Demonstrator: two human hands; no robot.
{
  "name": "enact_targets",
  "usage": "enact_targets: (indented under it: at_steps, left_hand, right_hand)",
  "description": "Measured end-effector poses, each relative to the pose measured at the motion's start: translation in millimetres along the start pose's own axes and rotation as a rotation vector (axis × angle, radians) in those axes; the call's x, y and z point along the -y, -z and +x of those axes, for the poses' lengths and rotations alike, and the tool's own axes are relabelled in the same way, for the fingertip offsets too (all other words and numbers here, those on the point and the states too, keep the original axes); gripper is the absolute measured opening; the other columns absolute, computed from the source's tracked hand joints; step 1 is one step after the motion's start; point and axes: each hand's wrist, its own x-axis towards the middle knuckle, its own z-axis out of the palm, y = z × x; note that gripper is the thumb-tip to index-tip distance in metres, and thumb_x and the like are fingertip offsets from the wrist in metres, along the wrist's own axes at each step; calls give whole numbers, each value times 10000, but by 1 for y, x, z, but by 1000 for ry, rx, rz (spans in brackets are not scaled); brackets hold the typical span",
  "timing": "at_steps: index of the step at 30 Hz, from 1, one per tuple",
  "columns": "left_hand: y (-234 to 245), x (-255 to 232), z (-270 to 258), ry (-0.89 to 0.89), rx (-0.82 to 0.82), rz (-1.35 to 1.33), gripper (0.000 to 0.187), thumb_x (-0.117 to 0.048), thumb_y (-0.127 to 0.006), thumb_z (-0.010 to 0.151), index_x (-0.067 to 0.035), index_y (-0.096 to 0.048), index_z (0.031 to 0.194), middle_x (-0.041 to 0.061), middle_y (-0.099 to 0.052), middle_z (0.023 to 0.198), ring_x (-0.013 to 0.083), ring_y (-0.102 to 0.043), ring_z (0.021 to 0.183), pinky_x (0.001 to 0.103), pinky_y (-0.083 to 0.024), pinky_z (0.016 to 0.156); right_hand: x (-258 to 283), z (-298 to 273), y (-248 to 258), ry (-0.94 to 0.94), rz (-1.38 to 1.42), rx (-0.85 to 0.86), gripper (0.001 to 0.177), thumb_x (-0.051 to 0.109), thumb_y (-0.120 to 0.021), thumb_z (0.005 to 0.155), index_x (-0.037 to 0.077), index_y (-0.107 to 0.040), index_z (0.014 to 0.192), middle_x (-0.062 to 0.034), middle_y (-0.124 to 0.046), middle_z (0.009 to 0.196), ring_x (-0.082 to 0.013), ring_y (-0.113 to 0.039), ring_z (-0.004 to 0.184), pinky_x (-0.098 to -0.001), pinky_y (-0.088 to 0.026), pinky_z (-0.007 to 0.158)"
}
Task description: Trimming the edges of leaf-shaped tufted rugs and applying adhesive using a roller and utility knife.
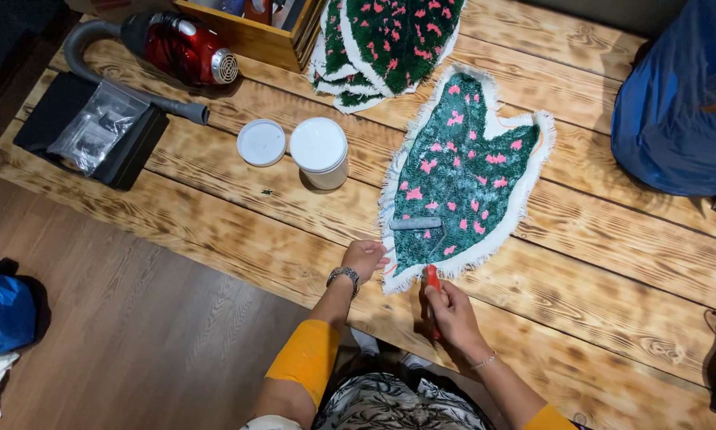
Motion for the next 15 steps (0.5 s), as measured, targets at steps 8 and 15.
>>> enact_targets:
  at_steps: [8,15]
  left_hand:
    - [2,-2,0,1,48,51,287,-83,-681,947,100,-639,1165,179,-736,1062,227,-767,847,294,-638,713]
    - [1,-1,2,16,51,29,262,-66,-662,949,93,-645,1157,167,-735,1059,218,-767,846,294,-632,714]
  right_hand:
    - [-38,-12,-2,-18,-116,-97,244,244,-581,992,63,-666,1132,61,-486,529,-60,-396,427,-268,-315,395]
    - [-70,-14,7,50,-61,-95,255,238,-592,1013,24,-674,1125,69,-408,535,-55,-355,426,-273,-297,390]
